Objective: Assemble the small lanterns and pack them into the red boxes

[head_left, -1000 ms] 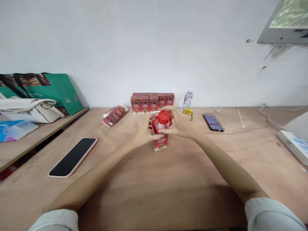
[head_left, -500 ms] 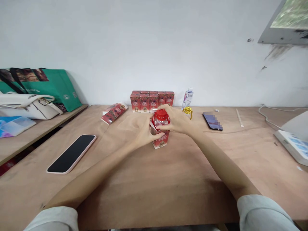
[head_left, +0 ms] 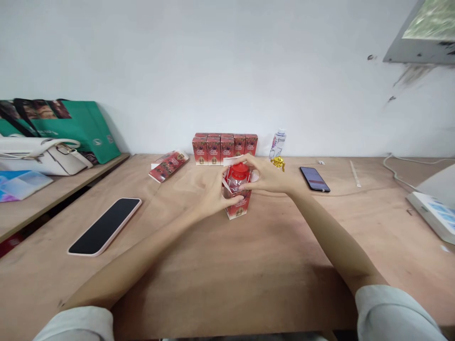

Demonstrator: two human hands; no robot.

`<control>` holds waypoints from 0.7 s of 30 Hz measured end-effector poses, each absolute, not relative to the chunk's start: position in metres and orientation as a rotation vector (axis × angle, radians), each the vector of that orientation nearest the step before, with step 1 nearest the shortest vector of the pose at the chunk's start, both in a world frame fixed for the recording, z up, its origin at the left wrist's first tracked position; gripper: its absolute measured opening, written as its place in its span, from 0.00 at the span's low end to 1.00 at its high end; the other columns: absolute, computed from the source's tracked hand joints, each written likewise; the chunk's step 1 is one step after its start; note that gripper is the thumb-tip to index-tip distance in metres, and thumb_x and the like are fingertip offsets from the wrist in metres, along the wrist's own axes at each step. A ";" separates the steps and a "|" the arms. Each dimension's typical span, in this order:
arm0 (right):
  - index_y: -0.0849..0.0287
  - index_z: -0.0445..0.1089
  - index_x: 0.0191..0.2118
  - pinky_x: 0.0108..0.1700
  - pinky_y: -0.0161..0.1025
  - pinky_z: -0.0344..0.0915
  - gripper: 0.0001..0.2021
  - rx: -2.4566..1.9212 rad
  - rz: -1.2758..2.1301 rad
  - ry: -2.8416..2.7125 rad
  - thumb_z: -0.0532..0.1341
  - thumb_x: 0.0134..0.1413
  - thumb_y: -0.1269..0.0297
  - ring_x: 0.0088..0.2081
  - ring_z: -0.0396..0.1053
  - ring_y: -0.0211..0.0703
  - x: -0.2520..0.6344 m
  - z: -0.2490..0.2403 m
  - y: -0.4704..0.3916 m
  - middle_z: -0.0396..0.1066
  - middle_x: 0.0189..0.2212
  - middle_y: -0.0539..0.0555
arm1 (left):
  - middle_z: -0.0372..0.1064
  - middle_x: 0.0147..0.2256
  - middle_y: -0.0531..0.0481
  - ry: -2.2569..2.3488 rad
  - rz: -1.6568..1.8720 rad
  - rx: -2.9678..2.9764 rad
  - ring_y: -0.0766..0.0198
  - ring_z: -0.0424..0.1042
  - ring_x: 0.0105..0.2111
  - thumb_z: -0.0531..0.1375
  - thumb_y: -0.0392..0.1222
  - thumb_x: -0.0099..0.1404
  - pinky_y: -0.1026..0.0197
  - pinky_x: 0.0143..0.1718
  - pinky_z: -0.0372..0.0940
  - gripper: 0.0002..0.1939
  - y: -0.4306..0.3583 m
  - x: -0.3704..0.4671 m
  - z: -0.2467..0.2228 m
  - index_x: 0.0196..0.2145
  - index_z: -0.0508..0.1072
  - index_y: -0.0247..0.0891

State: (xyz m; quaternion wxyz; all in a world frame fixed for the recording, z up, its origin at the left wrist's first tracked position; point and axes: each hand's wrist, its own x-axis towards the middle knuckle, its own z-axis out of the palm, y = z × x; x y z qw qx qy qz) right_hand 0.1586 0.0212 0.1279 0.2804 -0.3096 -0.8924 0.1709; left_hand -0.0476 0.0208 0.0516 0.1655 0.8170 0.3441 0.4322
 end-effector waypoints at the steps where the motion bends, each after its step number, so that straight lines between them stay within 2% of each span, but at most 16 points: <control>1: 0.54 0.62 0.53 0.46 0.42 0.65 0.26 -0.850 0.413 -2.398 0.67 0.48 0.63 0.44 0.72 0.47 0.157 0.127 0.021 0.73 0.43 0.52 | 0.61 0.56 0.38 0.980 1.237 2.318 0.46 0.64 0.56 0.67 0.50 0.54 0.42 0.56 0.62 0.42 0.021 -0.048 0.051 0.60 0.51 0.40; 4: 0.56 0.65 0.50 0.44 0.40 0.64 0.21 -0.868 0.331 -2.426 0.66 0.49 0.66 0.42 0.71 0.45 0.153 0.125 0.021 0.74 0.40 0.52 | 0.61 0.56 0.39 0.987 1.225 2.313 0.46 0.64 0.56 0.67 0.48 0.54 0.42 0.56 0.61 0.42 0.021 -0.048 0.052 0.60 0.51 0.39; 9: 0.59 0.73 0.39 0.43 0.39 0.63 0.08 -0.855 0.312 -2.490 0.65 0.51 0.69 0.39 0.71 0.43 0.152 0.121 0.026 0.76 0.38 0.53 | 0.59 0.58 0.39 0.983 1.216 2.344 0.46 0.63 0.56 0.67 0.50 0.55 0.42 0.56 0.61 0.42 0.019 -0.047 0.051 0.61 0.52 0.41; 14: 0.58 0.75 0.38 0.43 0.39 0.64 0.06 -0.841 0.373 -2.558 0.63 0.54 0.66 0.37 0.71 0.43 0.153 0.119 0.029 0.77 0.35 0.53 | 0.59 0.58 0.41 0.867 1.388 2.224 0.49 0.66 0.53 0.67 0.51 0.55 0.42 0.51 0.66 0.45 0.024 -0.042 0.023 0.64 0.48 0.49; 18: 0.59 0.76 0.39 0.41 0.38 0.63 0.10 -0.845 0.353 -2.624 0.57 0.60 0.65 0.36 0.71 0.41 0.152 0.117 0.031 0.77 0.36 0.54 | 0.56 0.60 0.39 0.789 1.417 2.132 0.51 0.66 0.54 0.66 0.51 0.58 0.44 0.51 0.67 0.48 0.026 -0.038 -0.001 0.66 0.41 0.52; 21: 0.60 0.77 0.36 0.36 0.36 0.61 0.15 -0.857 0.324 -2.628 0.53 0.63 0.64 0.31 0.69 0.38 0.156 0.123 0.029 0.77 0.32 0.53 | 0.61 0.57 0.41 0.832 1.422 2.231 0.53 0.68 0.50 0.63 0.51 0.61 0.46 0.50 0.67 0.43 0.026 -0.038 -0.004 0.66 0.45 0.49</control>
